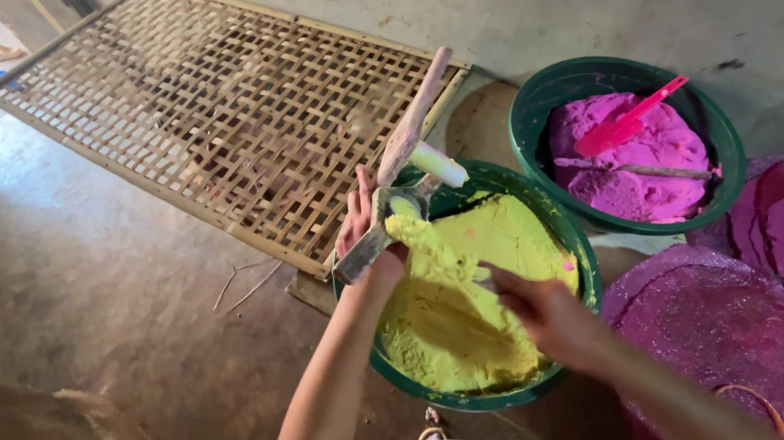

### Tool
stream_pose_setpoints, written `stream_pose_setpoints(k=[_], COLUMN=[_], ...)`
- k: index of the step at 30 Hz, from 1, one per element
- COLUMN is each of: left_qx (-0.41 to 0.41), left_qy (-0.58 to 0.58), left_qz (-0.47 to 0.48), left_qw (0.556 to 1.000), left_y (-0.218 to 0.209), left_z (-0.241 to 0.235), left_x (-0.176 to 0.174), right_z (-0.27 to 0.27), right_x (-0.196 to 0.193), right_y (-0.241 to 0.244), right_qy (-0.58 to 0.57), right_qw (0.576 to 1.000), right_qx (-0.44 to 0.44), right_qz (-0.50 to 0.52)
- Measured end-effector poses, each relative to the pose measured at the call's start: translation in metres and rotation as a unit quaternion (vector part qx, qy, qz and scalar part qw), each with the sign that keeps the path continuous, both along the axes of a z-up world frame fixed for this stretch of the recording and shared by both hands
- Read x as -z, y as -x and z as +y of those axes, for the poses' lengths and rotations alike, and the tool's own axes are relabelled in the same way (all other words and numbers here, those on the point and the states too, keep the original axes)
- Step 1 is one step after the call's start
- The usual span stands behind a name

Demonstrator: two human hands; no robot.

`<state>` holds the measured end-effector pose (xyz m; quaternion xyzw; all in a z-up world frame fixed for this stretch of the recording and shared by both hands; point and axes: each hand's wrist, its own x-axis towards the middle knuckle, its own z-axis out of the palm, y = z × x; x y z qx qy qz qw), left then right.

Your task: The person prepares incense by hand using wooden tools to scoop colored paste from buckets and apply it to circular bases, alternating between yellow and purple mixtures.

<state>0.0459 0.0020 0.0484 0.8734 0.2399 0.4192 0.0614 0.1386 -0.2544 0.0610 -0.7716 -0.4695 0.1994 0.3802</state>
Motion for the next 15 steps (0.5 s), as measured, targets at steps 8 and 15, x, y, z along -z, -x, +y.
stream_pose_setpoints(k=[8, 15], left_qx=[0.147, 0.273], left_qy=[0.017, 0.731], left_qz=[0.112, -0.12], left_qw=[0.983, 0.613], left_y=[0.014, 0.035], left_z=[-0.011, -0.02], left_x=[0.007, 0.023], right_z=[0.036, 0.041], right_x=[-0.109, -0.11], right_y=[-0.066, 0.034], right_qy=[0.225, 0.084], right_qw=[0.956, 0.723], right_qx=[-0.154, -0.225], right_qz=[-0.111, -0.648])
